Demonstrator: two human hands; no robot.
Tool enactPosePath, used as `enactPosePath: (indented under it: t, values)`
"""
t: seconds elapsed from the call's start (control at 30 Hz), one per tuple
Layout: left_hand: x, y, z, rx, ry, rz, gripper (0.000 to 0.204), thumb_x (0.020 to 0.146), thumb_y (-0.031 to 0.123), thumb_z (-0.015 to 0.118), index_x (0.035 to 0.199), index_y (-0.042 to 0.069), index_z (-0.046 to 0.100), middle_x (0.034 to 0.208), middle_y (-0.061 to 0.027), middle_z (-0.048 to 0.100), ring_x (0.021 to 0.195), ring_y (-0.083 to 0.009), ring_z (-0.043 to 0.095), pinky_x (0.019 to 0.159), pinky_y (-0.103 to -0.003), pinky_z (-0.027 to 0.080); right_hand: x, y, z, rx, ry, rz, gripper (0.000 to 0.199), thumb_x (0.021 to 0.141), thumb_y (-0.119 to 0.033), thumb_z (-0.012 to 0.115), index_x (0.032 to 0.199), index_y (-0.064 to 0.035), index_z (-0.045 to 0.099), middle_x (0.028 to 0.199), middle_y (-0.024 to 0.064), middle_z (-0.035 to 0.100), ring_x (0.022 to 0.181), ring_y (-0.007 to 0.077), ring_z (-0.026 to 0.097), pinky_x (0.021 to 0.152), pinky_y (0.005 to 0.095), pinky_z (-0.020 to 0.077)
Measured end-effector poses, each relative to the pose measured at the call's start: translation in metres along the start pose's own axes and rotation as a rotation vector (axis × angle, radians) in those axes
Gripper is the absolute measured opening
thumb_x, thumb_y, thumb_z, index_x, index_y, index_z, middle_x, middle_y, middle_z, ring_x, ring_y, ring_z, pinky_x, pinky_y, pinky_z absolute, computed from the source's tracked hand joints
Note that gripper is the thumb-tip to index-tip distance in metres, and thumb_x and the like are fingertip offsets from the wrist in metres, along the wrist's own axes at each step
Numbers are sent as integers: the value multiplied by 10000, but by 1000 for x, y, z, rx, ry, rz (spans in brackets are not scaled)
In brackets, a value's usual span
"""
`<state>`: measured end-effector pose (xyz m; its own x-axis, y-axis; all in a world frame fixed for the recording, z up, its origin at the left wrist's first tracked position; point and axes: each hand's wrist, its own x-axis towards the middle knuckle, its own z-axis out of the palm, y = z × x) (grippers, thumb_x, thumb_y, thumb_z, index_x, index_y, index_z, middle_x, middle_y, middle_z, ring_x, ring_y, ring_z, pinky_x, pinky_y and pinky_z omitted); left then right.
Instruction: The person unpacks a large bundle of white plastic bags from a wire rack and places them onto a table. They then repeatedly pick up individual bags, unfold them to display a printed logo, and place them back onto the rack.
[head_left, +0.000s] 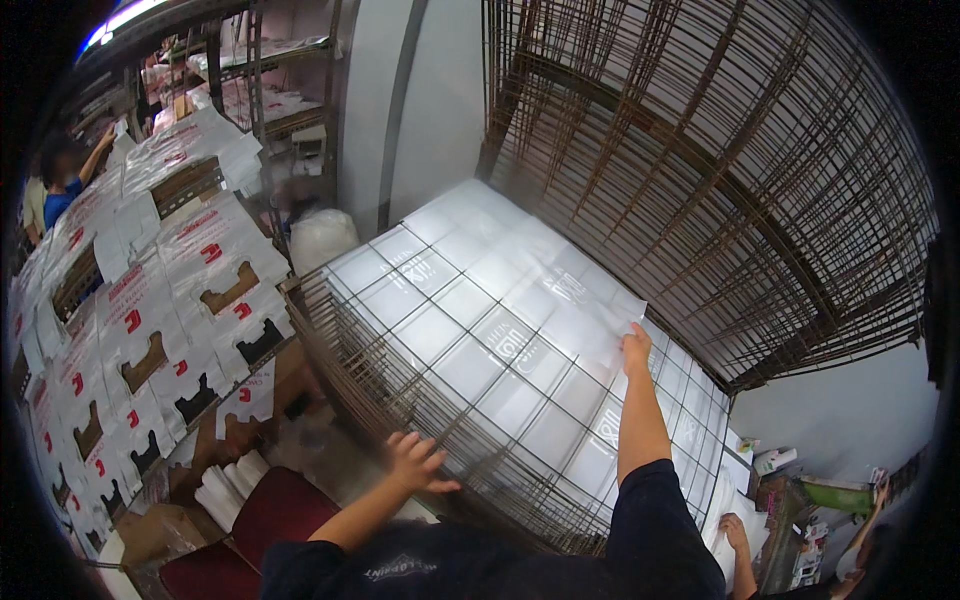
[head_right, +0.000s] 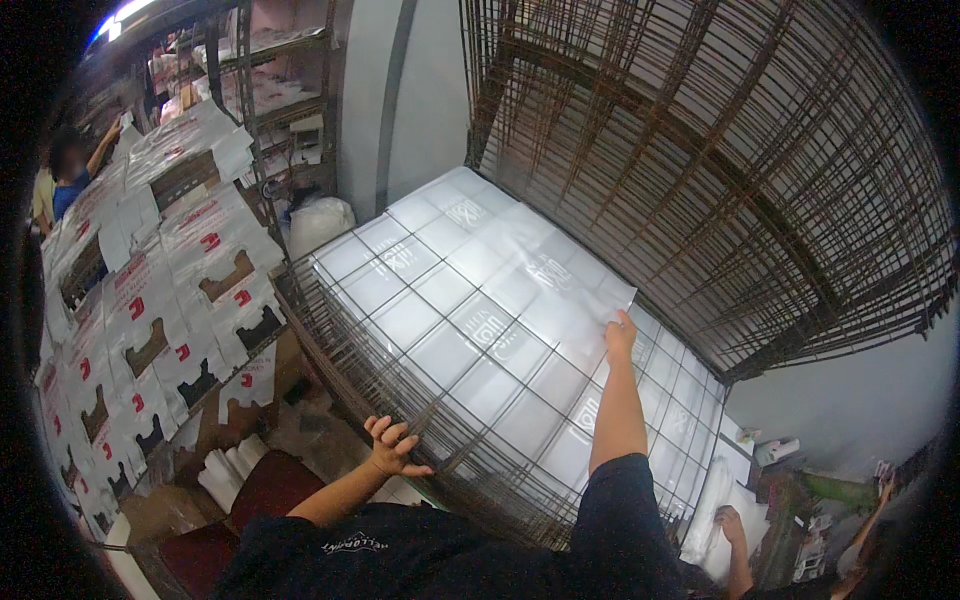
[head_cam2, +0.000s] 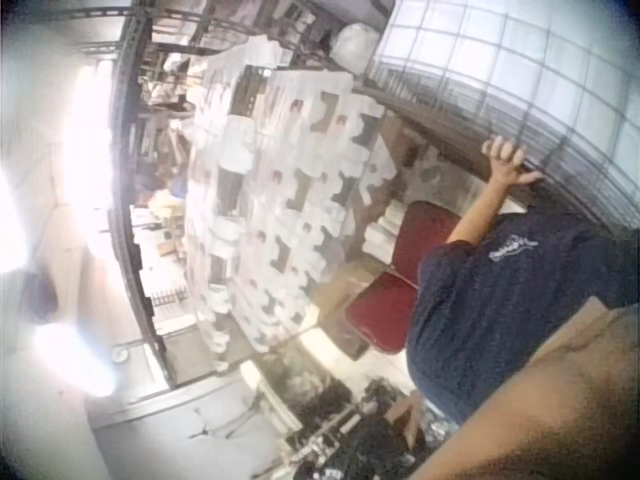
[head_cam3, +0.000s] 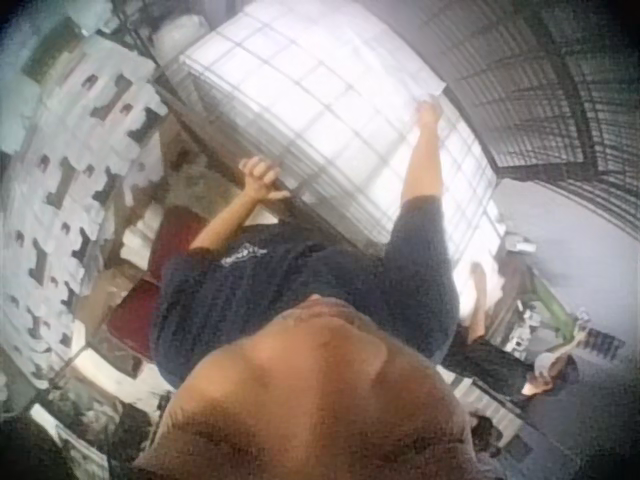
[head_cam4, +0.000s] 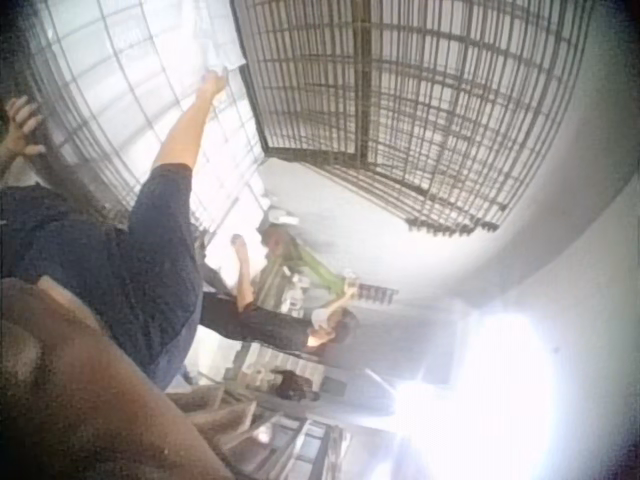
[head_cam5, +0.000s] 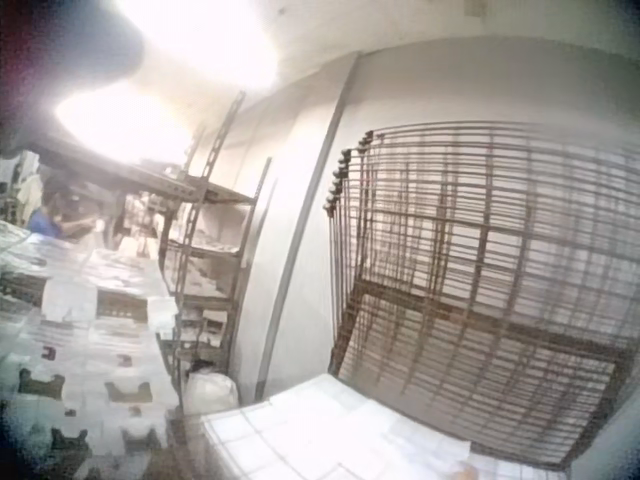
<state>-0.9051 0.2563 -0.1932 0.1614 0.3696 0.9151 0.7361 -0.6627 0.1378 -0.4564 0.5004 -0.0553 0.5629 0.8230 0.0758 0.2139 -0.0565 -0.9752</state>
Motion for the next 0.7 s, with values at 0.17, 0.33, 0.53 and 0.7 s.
enactPosePath:
  t: [0.17, 0.33, 0.53, 0.7]
  values:
    - [-1, 0, 1, -5, 8, 1, 676, 650, 782, 562, 1040, 231, 544, 1120, -52, 475, 1106, -292, 356, 910, -538, 277, 2, 3, -1, -35, 0, 22, 572, 728, 17, 501, 1300, 22, 486, 735, 77, 586, 591, 149, 520, 542, 275, 419]
    - [0, -2, 0, -24, 5, 12, 677, 663, 771, 564, 1059, 224, 526, 1130, -56, 467, 1132, -294, 343, 911, -542, 270, 4, 13, -2, 1, -6, 13, 539, 723, -10, 525, 1261, 13, 531, 902, 135, 606, 621, 159, 561, 533, 290, 448]
    - [-1, -2, 6, -71, 8, 33, 692, 735, 759, 512, 1158, 212, 492, 1158, -75, 428, 1212, -292, 302, 1010, -516, 172, 8, 39, -20, -485, 287, -446, 510, 731, -42, 582, 1240, -20, 558, 1032, 136, 625, 802, 220, 607, 715, 343, 482]
    - [0, -5, 2, -35, -5, 46, 688, 767, 742, 491, 1187, 198, 465, 1201, -89, 405, 1227, -310, 277, 1001, -528, 174, -42, -17, -21, -461, 200, -451, 468, 734, -128, 677, 1191, -71, 592, 1126, 162, 592, 893, 240, 622, 789, 347, 496]
